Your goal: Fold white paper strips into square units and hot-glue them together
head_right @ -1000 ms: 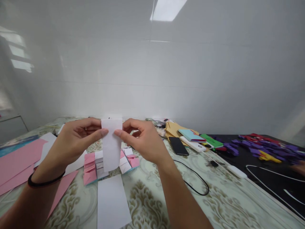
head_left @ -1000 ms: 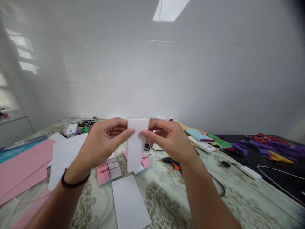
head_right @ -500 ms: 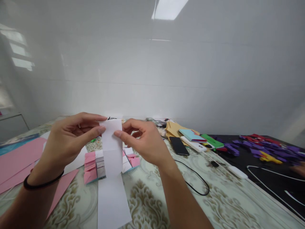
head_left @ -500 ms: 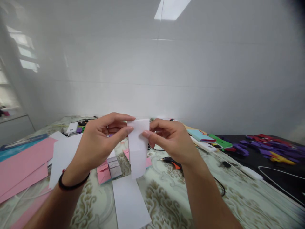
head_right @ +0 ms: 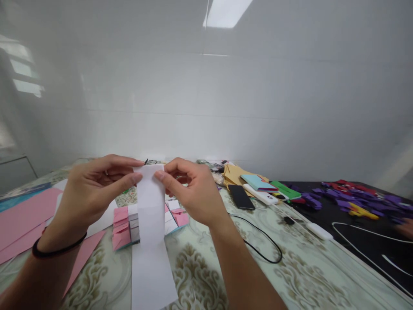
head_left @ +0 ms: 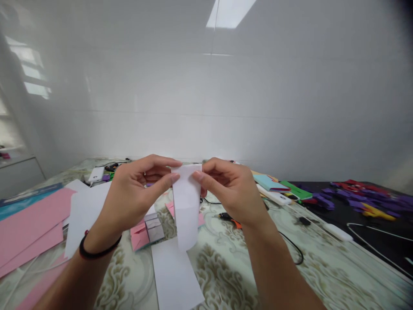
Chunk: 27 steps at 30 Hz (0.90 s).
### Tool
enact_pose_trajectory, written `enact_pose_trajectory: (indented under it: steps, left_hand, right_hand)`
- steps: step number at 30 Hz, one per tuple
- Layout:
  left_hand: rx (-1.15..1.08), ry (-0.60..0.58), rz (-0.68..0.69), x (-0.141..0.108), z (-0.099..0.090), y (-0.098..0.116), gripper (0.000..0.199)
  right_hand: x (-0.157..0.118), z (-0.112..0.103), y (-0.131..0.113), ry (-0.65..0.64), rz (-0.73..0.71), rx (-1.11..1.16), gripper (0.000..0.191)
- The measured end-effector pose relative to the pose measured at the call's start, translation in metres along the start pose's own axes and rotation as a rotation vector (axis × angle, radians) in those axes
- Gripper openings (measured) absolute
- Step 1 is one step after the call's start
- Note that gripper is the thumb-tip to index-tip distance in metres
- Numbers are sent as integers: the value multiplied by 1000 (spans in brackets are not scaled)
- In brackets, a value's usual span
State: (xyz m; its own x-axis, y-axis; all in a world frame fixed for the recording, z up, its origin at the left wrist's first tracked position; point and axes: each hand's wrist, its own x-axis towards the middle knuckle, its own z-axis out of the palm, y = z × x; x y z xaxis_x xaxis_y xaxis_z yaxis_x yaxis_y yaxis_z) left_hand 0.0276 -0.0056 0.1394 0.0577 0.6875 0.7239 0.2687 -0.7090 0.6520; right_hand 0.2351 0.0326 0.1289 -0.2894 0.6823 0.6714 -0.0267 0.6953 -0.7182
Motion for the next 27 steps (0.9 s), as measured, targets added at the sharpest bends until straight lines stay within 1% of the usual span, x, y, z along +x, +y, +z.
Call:
enact_pose_trajectory:
  steps: [10, 18, 23, 27]
  left_hand:
    - [-59, -27, -30, 0, 3, 1, 14]
    - [-165, -57, -117, 3, 4, -1, 25]
    - [-173, -51, -120, 3, 5, -2, 25]
    - [-138, -49, -91, 4, 5, -2, 18]
  right_hand:
    - [0, 1, -5, 48, -54, 6, 23]
    - [1, 0, -3, 39, -9, 1, 27]
    - [3, 0, 0, -12, 27, 14, 28]
    - [3, -1, 1, -14, -5, -10, 30]
